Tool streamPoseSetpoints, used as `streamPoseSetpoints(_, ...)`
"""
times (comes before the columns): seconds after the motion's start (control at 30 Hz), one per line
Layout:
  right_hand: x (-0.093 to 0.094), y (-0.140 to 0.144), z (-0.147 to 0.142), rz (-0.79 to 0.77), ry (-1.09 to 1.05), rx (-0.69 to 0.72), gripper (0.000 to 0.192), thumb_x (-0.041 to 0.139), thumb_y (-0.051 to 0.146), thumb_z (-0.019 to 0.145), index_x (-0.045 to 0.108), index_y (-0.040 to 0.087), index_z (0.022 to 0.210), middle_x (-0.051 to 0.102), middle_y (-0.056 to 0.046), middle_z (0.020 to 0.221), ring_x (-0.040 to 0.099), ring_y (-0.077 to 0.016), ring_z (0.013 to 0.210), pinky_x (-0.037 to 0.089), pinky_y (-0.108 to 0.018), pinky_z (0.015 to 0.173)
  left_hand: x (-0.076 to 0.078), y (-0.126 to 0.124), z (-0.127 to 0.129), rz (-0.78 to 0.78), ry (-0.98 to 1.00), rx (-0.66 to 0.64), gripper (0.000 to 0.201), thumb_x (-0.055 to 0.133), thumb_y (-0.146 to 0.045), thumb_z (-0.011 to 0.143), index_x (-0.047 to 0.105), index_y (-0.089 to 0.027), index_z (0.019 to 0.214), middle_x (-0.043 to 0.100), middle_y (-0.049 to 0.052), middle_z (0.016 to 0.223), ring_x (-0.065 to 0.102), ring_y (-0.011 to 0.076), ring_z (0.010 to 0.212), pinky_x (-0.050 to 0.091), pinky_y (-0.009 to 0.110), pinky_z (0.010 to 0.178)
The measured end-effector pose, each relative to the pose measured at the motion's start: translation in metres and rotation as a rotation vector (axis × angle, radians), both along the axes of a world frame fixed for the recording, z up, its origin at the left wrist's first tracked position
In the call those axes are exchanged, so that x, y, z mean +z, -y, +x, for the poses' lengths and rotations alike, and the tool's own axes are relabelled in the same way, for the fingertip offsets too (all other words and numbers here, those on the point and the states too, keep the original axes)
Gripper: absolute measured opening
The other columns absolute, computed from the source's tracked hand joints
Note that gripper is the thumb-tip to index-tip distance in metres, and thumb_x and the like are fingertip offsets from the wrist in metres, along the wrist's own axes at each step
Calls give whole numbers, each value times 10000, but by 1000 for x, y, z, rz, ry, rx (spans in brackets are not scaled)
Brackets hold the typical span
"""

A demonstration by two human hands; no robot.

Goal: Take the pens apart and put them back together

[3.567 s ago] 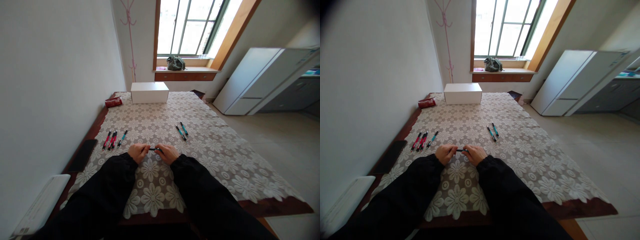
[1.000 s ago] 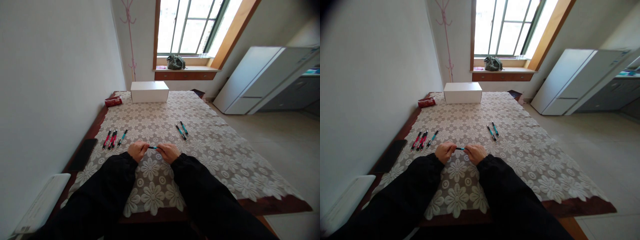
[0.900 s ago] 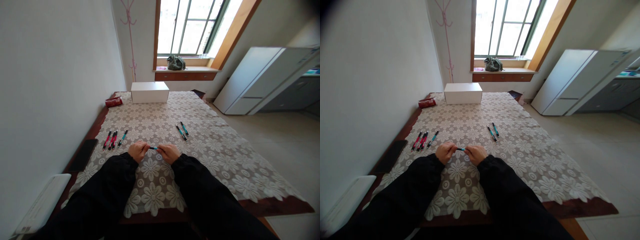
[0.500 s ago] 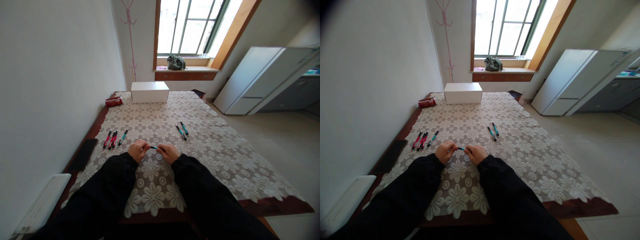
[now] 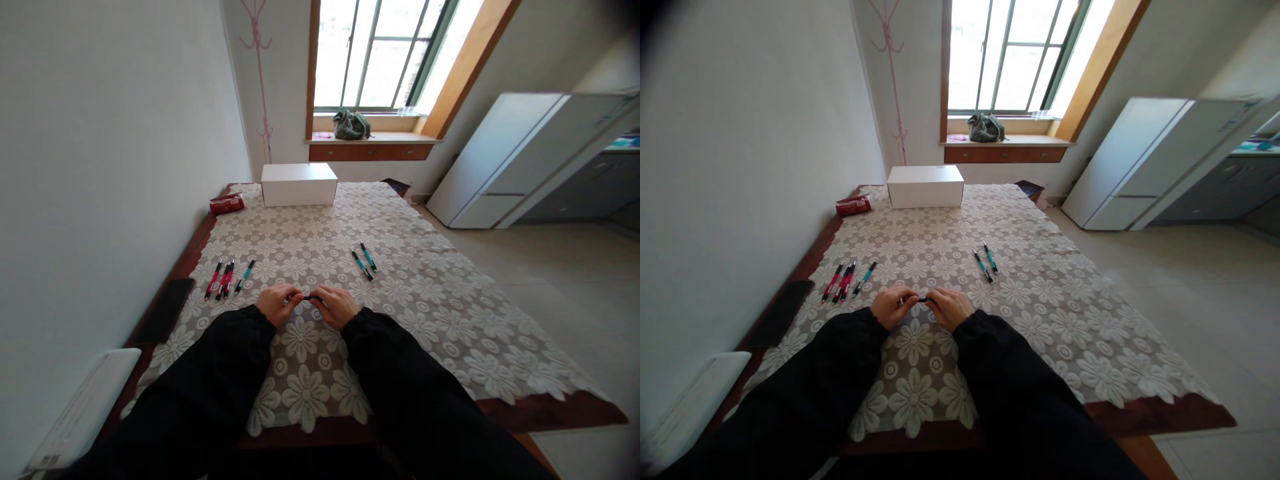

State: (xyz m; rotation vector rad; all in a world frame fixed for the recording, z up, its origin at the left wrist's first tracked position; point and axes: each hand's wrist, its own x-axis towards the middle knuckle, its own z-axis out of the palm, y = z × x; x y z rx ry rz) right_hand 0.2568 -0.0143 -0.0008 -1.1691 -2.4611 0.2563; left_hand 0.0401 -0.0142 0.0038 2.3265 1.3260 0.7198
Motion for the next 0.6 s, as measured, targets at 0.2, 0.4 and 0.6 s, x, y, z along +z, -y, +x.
streamPoseSetpoints(0.2,3,2,0,-18,44,-37,251,466,386,978,659,242,1050,676,-40,950,624,-169,808,409,-257,684,-3,1,0,14,38,-7,183,625,-376,859,679,-214,923,683,28,823,598,164,784,455,263,680)
streamPoseSetpoints(0.4,0,-1,0,-12,16,-5,265,448,397,990,656,242,1040,679,-40,950,629,-169,838,426,-260,722,0,1,1,32,-27,13,236,538,-399,915,676,-214,866,689,32,816,595,165,777,428,267,686)
streamPoseSetpoints(0.6,-2,-3,0,40,1,74,246,425,346,998,630,222,1055,669,-62,962,623,-186,920,442,-282,800,2,2,0,42,-109,32,405,413,-432,966,674,-214,746,663,36,724,585,170,757,396,275,687)
